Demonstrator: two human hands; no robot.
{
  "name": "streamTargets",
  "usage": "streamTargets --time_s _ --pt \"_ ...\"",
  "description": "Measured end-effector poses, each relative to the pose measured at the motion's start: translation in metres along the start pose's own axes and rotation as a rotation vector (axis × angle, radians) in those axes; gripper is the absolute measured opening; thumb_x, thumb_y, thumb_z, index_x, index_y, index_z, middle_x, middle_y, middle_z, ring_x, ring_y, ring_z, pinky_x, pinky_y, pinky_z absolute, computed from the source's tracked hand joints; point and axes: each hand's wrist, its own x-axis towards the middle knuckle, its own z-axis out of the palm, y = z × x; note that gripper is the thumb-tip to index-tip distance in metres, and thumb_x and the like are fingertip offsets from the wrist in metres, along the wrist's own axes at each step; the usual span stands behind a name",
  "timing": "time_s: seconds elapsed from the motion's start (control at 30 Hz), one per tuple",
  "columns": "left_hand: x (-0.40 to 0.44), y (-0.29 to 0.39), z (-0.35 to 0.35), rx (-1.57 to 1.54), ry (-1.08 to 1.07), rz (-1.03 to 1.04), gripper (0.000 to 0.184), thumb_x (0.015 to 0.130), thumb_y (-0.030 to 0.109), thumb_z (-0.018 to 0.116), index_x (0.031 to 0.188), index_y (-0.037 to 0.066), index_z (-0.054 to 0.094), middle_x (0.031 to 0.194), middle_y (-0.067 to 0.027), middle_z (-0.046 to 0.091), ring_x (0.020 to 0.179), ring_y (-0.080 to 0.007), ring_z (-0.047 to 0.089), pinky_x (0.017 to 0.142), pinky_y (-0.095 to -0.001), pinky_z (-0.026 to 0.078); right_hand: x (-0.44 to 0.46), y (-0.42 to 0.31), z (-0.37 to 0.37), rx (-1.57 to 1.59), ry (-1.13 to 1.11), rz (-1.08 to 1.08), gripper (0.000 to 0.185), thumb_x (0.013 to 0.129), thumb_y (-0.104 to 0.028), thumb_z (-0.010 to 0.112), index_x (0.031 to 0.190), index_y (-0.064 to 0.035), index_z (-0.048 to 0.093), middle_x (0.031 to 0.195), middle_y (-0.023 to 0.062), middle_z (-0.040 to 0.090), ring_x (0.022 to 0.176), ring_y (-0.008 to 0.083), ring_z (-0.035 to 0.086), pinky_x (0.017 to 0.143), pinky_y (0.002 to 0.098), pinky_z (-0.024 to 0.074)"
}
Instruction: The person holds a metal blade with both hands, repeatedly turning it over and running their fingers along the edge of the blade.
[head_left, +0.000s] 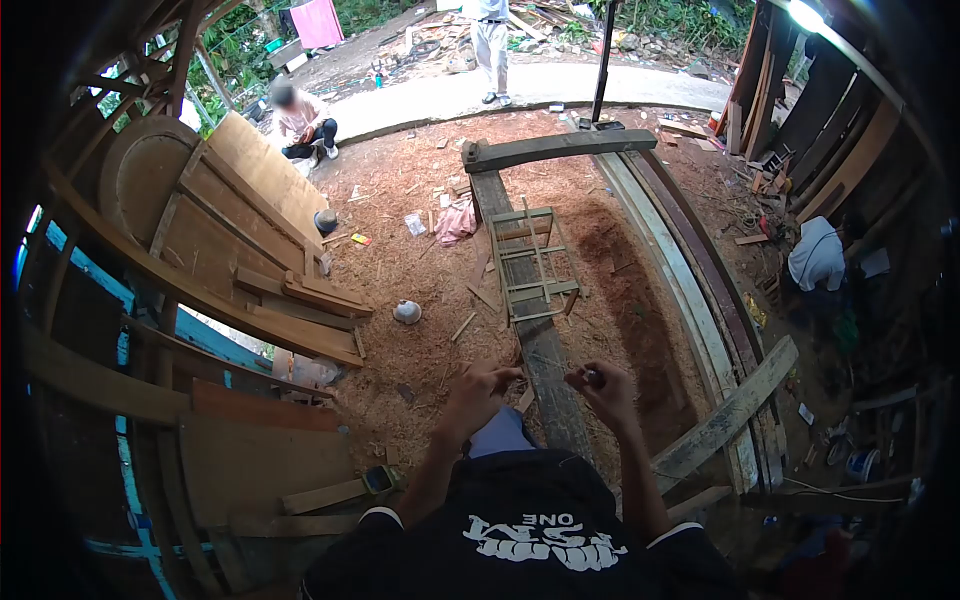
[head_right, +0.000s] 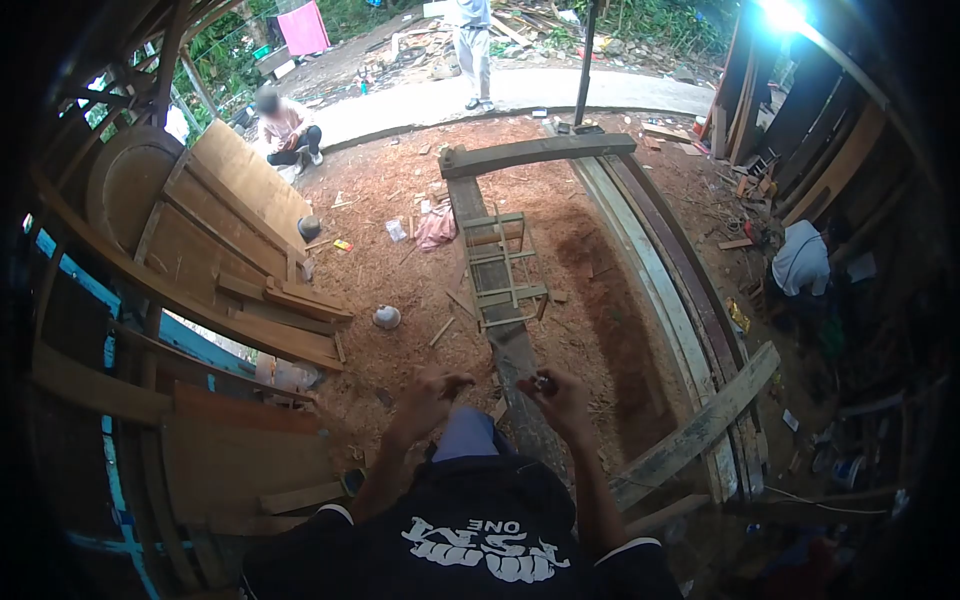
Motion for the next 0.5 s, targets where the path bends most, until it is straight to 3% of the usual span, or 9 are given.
streamTargets --time_s 0.13,0.23,0.33,0.43,0.5 --pt "0.004 -0.001 -0.003 0.121 0.065 0.058 0.029 0.083 0.005 0.063 0.107 0.018 0.073 0.094 -0.0052 0.064 0.1 -0.0227 0.058 0.104 -0.0448 0.029 -0.008 0.008 0.003 0.145 -0.208 0.013 0.026 0.085 -0.026 0.08 0.089 -0.0021 0.071 0.063 -0.0038 0.055 0.058 0.0029 0.045 0.052 0.024 0.0354" --pt "0.008 0.003 -0.007 0.177 0.061 0.074 0.024 0.085 0.008 0.063 0.105 0.017 0.072 0.104 -0.0075 0.061 0.113 -0.0241 0.055 0.112 -0.0457 0.022 -0.012 0.011 0.004 0.22 -0.322 0.058 0.024 0.088 -0.024 0.077 0.091 -0.0019 0.07 0.066 -0.0048 0.057 0.06 0.002 0.045 0.052 0.0233 0.0351" --pt "0.013 0.01 -0.001 0.306 0.316 0.184 0.029 0.089 0.011 0.062 0.117 0.019 0.068 0.12 -0.0119 0.056 0.128 -0.0253 0.047 0.118 -0.0462 0.014 -0.014 0.024 0.017 0.335 -0.276 0.047 0.021 0.09 -0.022 0.074 0.093 -0.0023 0.068 0.068 -0.0059 0.057 0.061 0.0013 0.044 0.052 0.0226 0.0339" --pt "0.016 0.03 0.002 0.175 0.581 0.086 0.036 0.093 0.014 0.059 0.129 0.017 0.061 0.135 -0.0162 0.047 0.138 -0.0274 0.035 0.119 -0.0473 0.014 -0.016 0.015 0.024 0.401 -0.18 0.086 0.019 0.091 -0.021 0.073 0.094 -0.0032 0.066 0.068 -0.007 0.055 0.061 0.0011 0.043 0.053 0.022 0.0328" --pt "0.019 0.024 0.015 -0.074 0.586 0.018 0.039 0.095 0.015 0.059 0.135 0.012 0.056 0.13 -0.0168 0.053 0.132 -0.0264 0.043 0.114 -0.0452 0.026 -0.016 0.004 0.027 0.435 -0.141 0.125 0.017 0.092 -0.02 0.072 0.093 -0.0043 0.065 0.068 -0.0077 0.053 0.06 0.0011 0.043 0.052 0.0217 0.0323"
